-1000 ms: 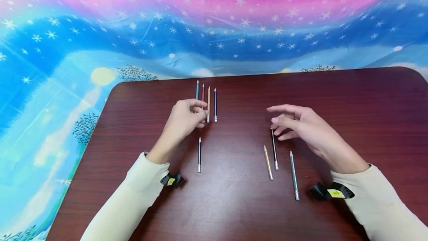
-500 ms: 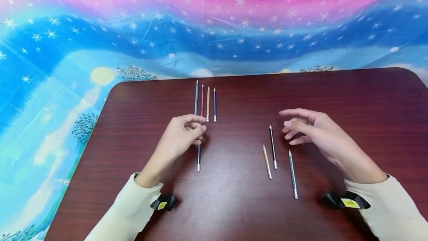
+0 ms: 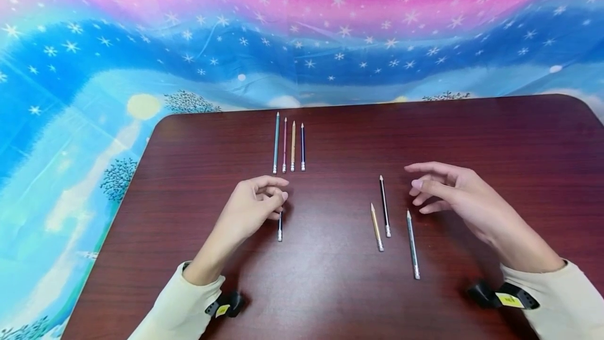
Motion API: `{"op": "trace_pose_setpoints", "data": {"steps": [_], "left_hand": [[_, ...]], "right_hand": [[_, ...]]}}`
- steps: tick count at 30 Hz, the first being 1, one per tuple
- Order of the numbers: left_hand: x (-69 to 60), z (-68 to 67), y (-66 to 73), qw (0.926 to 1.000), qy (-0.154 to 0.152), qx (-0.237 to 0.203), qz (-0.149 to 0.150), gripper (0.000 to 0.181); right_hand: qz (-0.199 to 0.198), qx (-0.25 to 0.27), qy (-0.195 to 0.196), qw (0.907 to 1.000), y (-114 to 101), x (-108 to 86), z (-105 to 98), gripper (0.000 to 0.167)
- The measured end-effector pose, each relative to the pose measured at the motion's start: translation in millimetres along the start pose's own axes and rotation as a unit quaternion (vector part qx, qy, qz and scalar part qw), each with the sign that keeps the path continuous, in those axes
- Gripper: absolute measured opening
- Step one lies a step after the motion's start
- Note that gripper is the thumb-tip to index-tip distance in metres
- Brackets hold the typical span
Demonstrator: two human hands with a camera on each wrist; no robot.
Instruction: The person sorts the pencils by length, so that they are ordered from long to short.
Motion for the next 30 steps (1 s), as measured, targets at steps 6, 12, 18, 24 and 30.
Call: {"op": "trace_pose_setpoints", "data": {"steps": [6,12,18,24,30], "left_hand": [[-4.3,2.0,-5.8,1.0000,0.001,-0.005,-0.008,0.028],[-9.2,3.4,-9.0,1.0000,-0.001,-0.005,-0.007,0.029],[-13.3,6.6,-11.4,0.9999,-0.005,-0.013,-0.008,0.029],[-16.2,15.3,-9.5,0.9994,-0.019,-0.030,-0.004,0.031],[-15.8,30.2,-6.8,0.9983,-0.045,-0.038,0.002,0.038]], "right_hand": [[0.000,0.002,-0.006,1.0000,6.8,-3.0,2.3,0.029],[0.007,0.008,-0.010,0.9999,12.3,-5.6,4.6,0.030],[0.023,0.013,-0.015,0.9995,18.0,-9.3,6.9,0.033],[0.037,0.009,-0.012,0.9992,23.6,-13.7,8.4,0.037],[0.045,0.013,-0.013,0.9988,29.8,-19.1,8.9,0.038]]}}
Point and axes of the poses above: each hand's wrist, its own x-axis towards the middle knuckle, its own z-axis out of the palm, y = z × x, the point moved 3 cm from there along x, towards the middle knuckle, and after that the axes turned 6 degrees about -y, right-handed, at the moved point
